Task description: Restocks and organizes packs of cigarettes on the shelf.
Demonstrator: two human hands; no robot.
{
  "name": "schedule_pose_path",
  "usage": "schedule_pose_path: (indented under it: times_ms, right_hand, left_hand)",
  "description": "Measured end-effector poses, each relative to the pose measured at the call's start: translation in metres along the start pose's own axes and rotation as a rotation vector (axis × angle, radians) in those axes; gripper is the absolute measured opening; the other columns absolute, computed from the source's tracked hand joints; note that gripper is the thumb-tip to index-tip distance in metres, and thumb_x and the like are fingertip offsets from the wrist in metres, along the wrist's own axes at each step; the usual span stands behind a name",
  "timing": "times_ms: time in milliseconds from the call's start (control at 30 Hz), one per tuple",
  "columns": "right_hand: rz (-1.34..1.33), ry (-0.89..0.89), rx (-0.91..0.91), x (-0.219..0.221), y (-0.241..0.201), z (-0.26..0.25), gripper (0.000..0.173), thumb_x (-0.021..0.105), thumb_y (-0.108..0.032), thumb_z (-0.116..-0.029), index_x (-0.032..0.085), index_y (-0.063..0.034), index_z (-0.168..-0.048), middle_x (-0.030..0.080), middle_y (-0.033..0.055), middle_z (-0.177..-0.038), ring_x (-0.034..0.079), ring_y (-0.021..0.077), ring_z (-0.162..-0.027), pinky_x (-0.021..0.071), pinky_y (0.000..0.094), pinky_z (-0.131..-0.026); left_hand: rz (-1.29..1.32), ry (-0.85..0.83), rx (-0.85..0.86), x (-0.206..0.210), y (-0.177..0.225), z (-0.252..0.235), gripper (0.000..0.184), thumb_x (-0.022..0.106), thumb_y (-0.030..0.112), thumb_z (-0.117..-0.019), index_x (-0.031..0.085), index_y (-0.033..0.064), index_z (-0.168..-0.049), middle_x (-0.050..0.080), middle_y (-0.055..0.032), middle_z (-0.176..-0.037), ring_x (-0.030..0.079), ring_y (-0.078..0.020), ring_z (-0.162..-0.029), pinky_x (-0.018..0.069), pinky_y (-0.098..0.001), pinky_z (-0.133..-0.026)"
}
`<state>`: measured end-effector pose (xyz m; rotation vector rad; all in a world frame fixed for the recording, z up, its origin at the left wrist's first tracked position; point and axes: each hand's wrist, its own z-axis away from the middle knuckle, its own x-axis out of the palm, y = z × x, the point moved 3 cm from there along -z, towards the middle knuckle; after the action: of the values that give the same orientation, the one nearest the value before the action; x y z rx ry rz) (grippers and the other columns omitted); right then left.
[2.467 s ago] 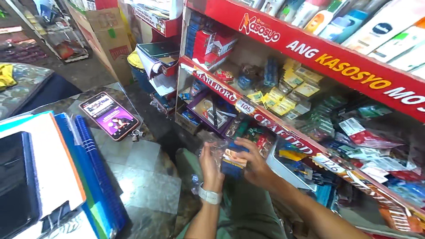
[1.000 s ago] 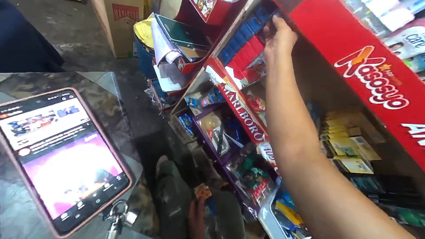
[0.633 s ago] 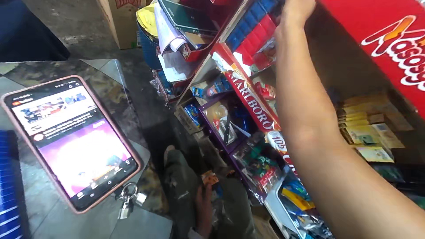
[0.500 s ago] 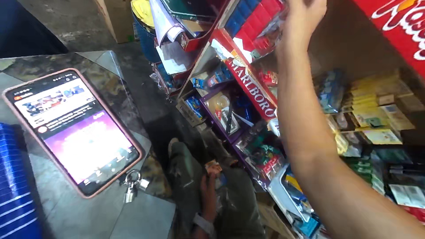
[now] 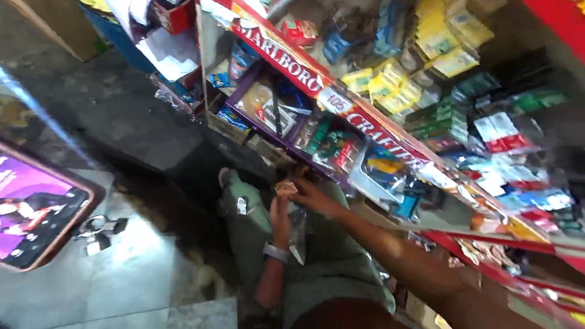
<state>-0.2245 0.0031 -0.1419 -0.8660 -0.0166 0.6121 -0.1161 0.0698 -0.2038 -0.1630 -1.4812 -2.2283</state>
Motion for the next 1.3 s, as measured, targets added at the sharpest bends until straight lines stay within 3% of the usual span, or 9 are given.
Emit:
schedule_pose_path:
  times_ms: [100, 200, 300, 433, 567, 833, 967, 1133, 1300]
  right_hand:
    - [-0.132, 0.098, 0.013, -0.011, 0.019, 0.009, 0.057, 0.069, -0.021, -0.0981, 0.047, 0.0051, -0.144, 0.063, 0.0207, -0.131, 0.065, 0.021, -0.114, 0.054, 0.0366, -0.099]
    - [-0.413, 0.209, 0.06, -0.025, 0.037, 0.018, 0.043, 0.064, -0.018, -0.101, 0.053, 0.0039, -0.136, 0.066, 0.016, -0.12, 0.067, 0.0179, -0.103, 0.0566, 0.035, -0.091]
    - [-0.493, 0.243, 0.048, -0.044, 0.054, 0.037, 0.039, 0.055, -0.019, -0.1059, 0.053, 0.0043, -0.137, 0.066, 0.0143, -0.122, 0.066, 0.0153, -0.106, 0.0547, 0.033, -0.094]
    - [-0.589, -0.059, -0.045, -0.055, 0.07, 0.078, 0.029, 0.051, -0.027, -0.1011, 0.059, -0.01, -0.123, 0.069, -0.0018, -0.108, 0.066, 0.0062, -0.099, 0.0558, 0.029, -0.09]
    - [-0.674, -0.235, -0.1, -0.024, 0.065, 0.092, 0.029, 0.057, -0.02, -0.099, 0.055, -0.0073, -0.125, 0.069, -0.002, -0.105, 0.067, 0.0069, -0.095, 0.0575, 0.0295, -0.087]
    - [-0.294, 0.762, -0.156, -0.11, 0.111, 0.117, 0.038, 0.07, -0.017, -0.0971, 0.063, 0.0064, -0.126, 0.068, 0.0198, -0.12, 0.067, 0.0219, -0.106, 0.0557, 0.0396, -0.095]
    - [-0.004, 1.142, -0.137, -0.189, 0.156, 0.139, 0.044, 0.077, -0.024, -0.092, 0.067, 0.0077, -0.12, 0.042, 0.0315, -0.152, 0.049, 0.0436, -0.135, 0.0456, 0.0557, -0.109]
    - [-0.383, 1.076, -0.17, -0.249, 0.17, 0.112, 0.038, 0.073, -0.019, -0.0947, 0.063, 0.007, -0.121, 0.056, 0.0255, -0.135, 0.058, 0.0324, -0.121, 0.0508, 0.0503, -0.101]
    - [-0.041, 0.873, -0.129, -0.241, 0.156, 0.113, 0.037, 0.07, -0.021, -0.0984, 0.065, 0.0085, -0.12, 0.067, 0.0261, -0.113, 0.065, 0.034, -0.102, 0.0515, 0.0521, -0.096]
  left_hand:
    - [-0.073, -0.082, 0.033, 0.008, -0.008, 0.005, 0.048, 0.032, 0.023, -0.1088, 0.052, -0.0163, -0.129, 0.061, -0.0238, -0.123, 0.059, -0.0172, -0.113, 0.048, -0.0343, -0.102]
    - [-0.054, -0.004, -0.027, 0.018, -0.014, 0.003, 0.048, 0.023, 0.029, -0.1102, 0.057, -0.0041, -0.113, 0.051, 0.0032, -0.075, 0.048, -0.0007, -0.062, 0.0437, -0.0173, -0.058]
    - [0.028, 0.023, -0.075, 0.024, -0.005, 0.004, 0.047, 0.02, 0.03, -0.1121, 0.058, 0.0023, -0.107, 0.044, 0.0084, -0.063, 0.042, 0.0003, -0.049, 0.0386, -0.015, -0.047]
    - [0.322, 0.024, -0.169, 0.038, 0.007, 0.002, 0.058, 0.009, 0.044, -0.1111, 0.056, 0.0117, -0.097, 0.044, 0.0111, -0.049, 0.04, 0.0003, -0.036, 0.0365, -0.0161, -0.036]
    - [0.453, 0.038, -0.323, 0.059, 0.018, -0.003, 0.057, 0.011, 0.049, -0.1092, 0.054, 0.0123, -0.107, 0.06, 0.0057, -0.071, 0.061, -0.0053, -0.062, 0.0549, -0.0268, -0.059]
    - [0.095, -0.312, -0.048, 0.089, 0.024, 0.011, 0.052, 0.029, 0.029, -0.109, 0.03, -0.0032, -0.149, 0.049, -0.0139, -0.142, 0.056, -0.0172, -0.126, 0.0472, -0.0344, -0.107]
    - [-0.048, -0.257, -0.033, 0.088, 0.021, 0.017, 0.05, 0.034, 0.021, -0.1065, 0.032, -0.0063, -0.148, 0.046, -0.0196, -0.144, 0.056, -0.0206, -0.125, 0.05, -0.0363, -0.102]
    - [-0.108, -0.223, -0.042, 0.08, 0.018, 0.023, 0.041, 0.036, 0.016, -0.107, 0.042, -0.0069, -0.14, 0.053, -0.0175, -0.135, 0.061, -0.0194, -0.116, 0.0536, -0.0361, -0.096]
    - [-0.173, -0.167, -0.03, 0.062, 0.011, 0.023, 0.039, 0.035, 0.013, -0.1062, 0.043, -0.0081, -0.138, 0.055, -0.0178, -0.131, 0.063, -0.0189, -0.111, 0.0545, -0.0362, -0.092]
